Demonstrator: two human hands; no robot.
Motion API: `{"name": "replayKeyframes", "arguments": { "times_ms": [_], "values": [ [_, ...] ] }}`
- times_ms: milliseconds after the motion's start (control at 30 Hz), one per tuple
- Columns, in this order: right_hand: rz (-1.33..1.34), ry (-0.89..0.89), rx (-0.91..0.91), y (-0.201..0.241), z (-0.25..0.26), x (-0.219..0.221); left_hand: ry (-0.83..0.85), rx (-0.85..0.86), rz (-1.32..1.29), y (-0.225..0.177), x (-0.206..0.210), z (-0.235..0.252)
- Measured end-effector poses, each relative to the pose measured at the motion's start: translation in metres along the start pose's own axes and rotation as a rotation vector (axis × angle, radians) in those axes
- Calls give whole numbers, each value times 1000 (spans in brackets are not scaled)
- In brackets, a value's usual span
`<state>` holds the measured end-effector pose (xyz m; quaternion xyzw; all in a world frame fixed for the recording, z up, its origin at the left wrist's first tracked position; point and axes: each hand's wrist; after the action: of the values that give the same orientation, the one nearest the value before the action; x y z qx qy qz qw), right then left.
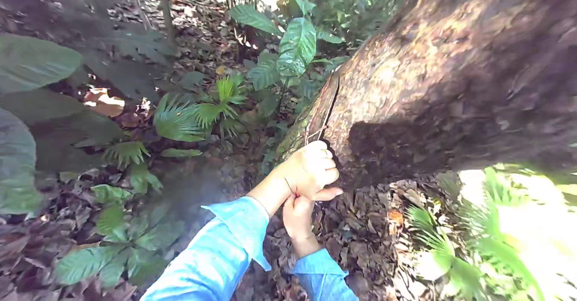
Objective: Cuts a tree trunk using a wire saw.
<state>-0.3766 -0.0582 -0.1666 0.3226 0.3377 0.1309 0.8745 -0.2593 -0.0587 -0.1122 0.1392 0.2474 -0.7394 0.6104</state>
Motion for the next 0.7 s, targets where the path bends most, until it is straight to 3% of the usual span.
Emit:
{"name": "replayKeyframes", "arguments": {
  "times_ms": [267, 433, 567, 700],
  "values": [
    [-17, -40, -98, -31, -8, 9, -136, 117, -57, 11, 27, -18],
    [-57, -49, -170, -49, -43, 15, -101, 161, -162, 0, 37, -48],
    [200, -38, -152, -78, -87, 22, -137, 248, -203, -13, 45, -84],
    [9, -52, -168, -65, -48, 17, -158, 268, -172, 5, 42, -60]
  ]
}}
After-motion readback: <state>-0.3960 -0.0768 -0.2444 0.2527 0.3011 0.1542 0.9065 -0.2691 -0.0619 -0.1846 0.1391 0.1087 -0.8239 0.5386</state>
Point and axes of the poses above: each hand's wrist, its own z-axis towards the middle knuckle, its own x-axis out of the palm, y = z × x, and after that the axes turned 13 degrees about -x, right-handed
